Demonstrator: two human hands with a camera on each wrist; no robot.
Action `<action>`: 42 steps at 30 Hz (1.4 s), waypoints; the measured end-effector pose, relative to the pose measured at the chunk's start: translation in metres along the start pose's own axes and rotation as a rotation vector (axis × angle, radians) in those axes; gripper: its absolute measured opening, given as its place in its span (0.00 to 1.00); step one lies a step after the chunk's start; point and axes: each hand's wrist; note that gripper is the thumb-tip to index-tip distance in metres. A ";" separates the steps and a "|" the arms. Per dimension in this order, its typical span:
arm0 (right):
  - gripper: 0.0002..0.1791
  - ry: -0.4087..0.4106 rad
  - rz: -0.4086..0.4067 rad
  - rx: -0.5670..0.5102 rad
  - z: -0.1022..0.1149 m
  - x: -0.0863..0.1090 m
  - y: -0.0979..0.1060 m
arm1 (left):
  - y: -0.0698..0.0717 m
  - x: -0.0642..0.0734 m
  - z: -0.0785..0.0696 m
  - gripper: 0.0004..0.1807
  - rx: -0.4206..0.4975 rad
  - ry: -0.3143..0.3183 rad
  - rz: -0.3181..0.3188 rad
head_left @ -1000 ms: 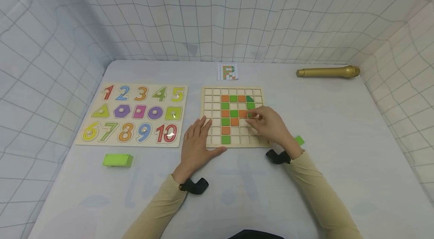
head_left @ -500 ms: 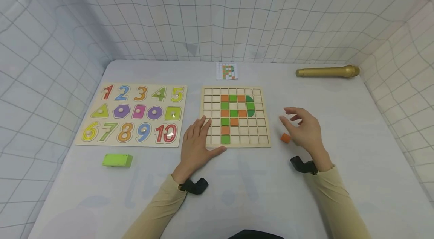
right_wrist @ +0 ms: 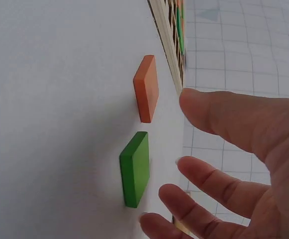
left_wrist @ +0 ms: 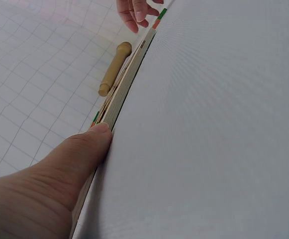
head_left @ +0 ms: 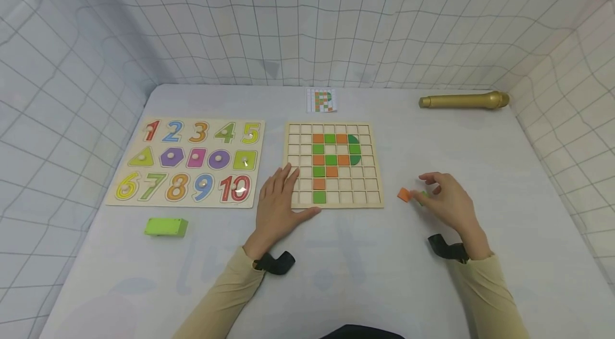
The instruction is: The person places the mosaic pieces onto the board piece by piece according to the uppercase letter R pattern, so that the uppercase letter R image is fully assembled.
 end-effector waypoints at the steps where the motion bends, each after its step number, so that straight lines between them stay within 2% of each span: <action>1: 0.26 -0.002 0.013 0.008 -0.001 0.001 0.000 | 0.000 0.000 0.000 0.55 -0.002 -0.001 0.000; 10: 0.21 -0.032 0.112 0.017 -0.005 0.007 0.002 | 0.001 0.000 0.000 0.55 0.002 0.012 0.018; 15: 0.17 -0.050 0.100 0.005 -0.006 0.007 0.002 | 0.000 -0.001 0.000 0.54 -0.001 0.005 0.014; 20: 0.18 -0.075 0.083 -0.017 -0.006 0.007 0.002 | 0.000 -0.001 0.001 0.55 -0.001 0.011 0.023; 27: 0.17 -0.086 0.035 -0.059 -0.006 0.009 0.002 | 0.001 0.000 0.000 0.55 0.002 0.009 0.023; 32: 0.13 -0.056 -0.012 -0.068 -0.008 0.009 0.001 | 0.001 0.000 0.000 0.55 0.006 0.014 0.023; 37: 0.13 -0.039 -0.107 -0.085 -0.006 0.005 -0.002 | 0.001 0.000 0.000 0.55 0.002 0.025 0.046; 42: 0.13 -0.029 -0.204 -0.129 0.009 -0.006 -0.009 | 0.002 0.000 -0.001 0.55 0.007 0.029 0.048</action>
Point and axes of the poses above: each hand's wrist, its own x-axis away from the middle knuckle, its own y-axis out of the back of the hand, z = x × y, and after that the axes turned 1 degree about -x, right-handed
